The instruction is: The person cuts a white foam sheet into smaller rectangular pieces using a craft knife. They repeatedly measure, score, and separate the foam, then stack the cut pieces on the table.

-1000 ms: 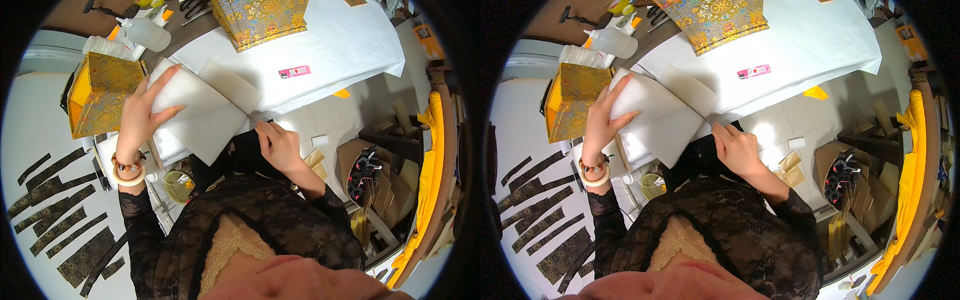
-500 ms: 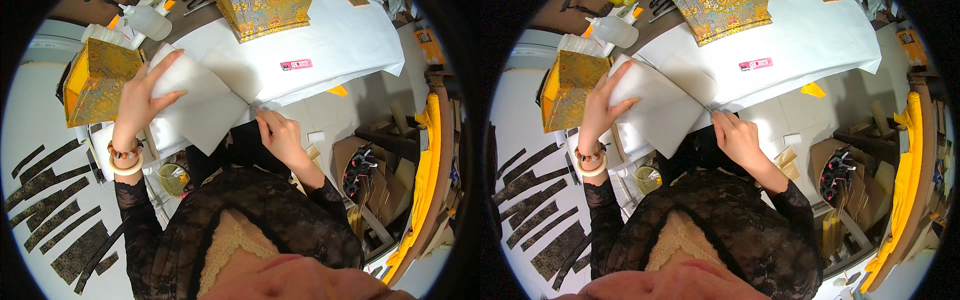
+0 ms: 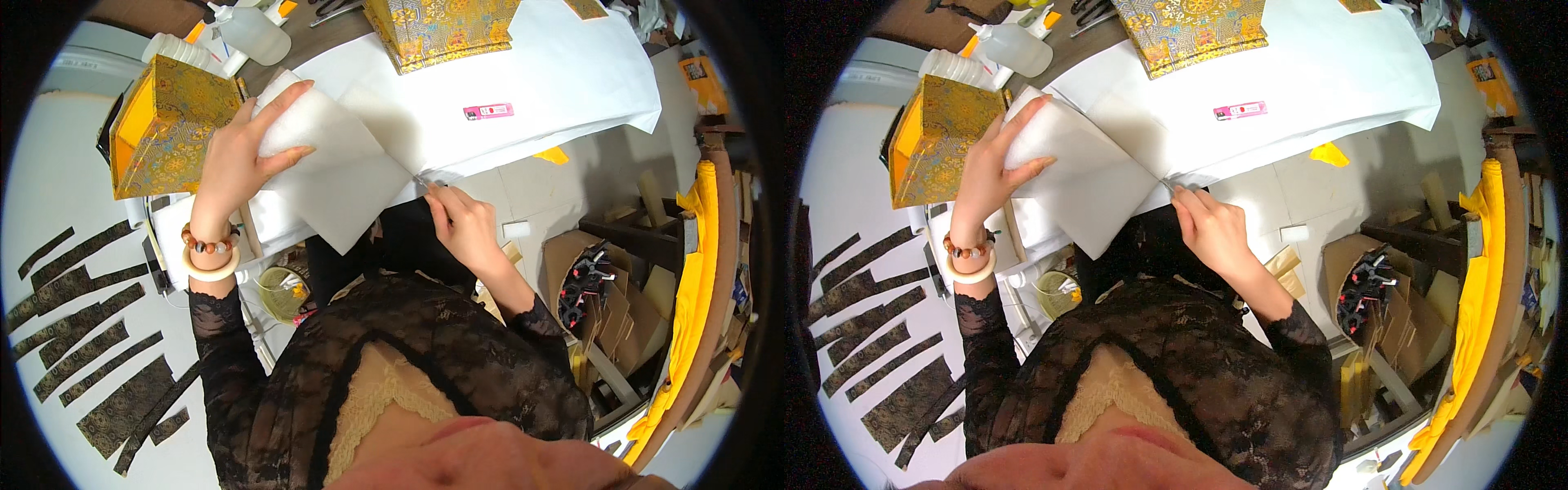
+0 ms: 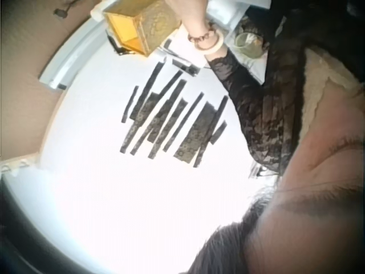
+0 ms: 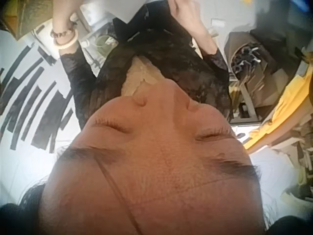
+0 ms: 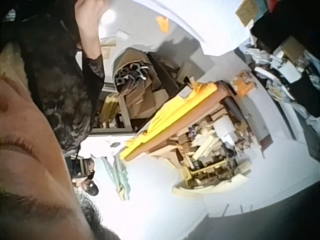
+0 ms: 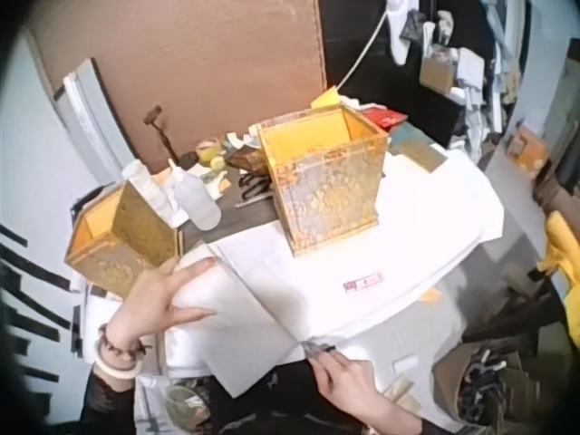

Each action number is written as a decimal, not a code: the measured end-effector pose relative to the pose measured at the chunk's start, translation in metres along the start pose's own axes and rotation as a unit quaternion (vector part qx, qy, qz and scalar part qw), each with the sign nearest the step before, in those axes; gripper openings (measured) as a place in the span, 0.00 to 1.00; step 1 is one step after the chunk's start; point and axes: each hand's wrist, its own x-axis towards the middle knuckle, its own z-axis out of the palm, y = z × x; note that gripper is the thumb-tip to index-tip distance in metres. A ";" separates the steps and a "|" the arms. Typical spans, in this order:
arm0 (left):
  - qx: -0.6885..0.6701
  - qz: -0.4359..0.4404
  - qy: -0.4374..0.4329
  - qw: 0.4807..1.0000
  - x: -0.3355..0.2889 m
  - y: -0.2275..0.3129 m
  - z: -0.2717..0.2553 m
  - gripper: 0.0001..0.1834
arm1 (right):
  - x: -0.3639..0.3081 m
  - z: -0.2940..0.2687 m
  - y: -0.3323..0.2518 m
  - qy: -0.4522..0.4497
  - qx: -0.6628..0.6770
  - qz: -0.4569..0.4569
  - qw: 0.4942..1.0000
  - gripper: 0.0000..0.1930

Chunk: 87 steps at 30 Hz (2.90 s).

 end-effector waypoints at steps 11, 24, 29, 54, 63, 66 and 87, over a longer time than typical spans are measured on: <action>0.017 0.014 0.010 1.000 -0.002 -0.002 0.003 0.41 | -0.002 -0.003 -0.006 0.003 -0.013 0.001 1.000 0.06; -0.143 -0.005 0.118 0.983 -0.013 -0.011 -0.010 0.43 | -0.048 -0.002 0.001 0.176 0.156 0.097 0.967 0.06; -0.039 -0.018 0.052 0.998 -0.018 -0.018 -0.026 0.42 | -0.034 -0.008 0.013 0.176 0.305 0.156 0.923 0.12; 0.028 0.102 0.020 0.994 -0.023 -0.049 -0.008 0.46 | 0.079 -0.059 0.036 -0.156 0.080 -0.120 0.977 0.05; 0.028 0.129 0.048 0.990 -0.024 -0.053 -0.004 0.45 | 0.057 -0.039 0.028 -0.121 0.035 -0.155 0.980 0.04; 0.038 0.144 0.060 0.987 -0.024 -0.055 -0.004 0.45 | 0.061 -0.036 0.025 -0.133 0.020 -0.165 0.977 0.04; 0.034 0.162 0.079 0.983 -0.020 -0.058 0.003 0.47 | 0.094 -0.031 0.028 -0.163 -0.028 -0.255 0.953 0.03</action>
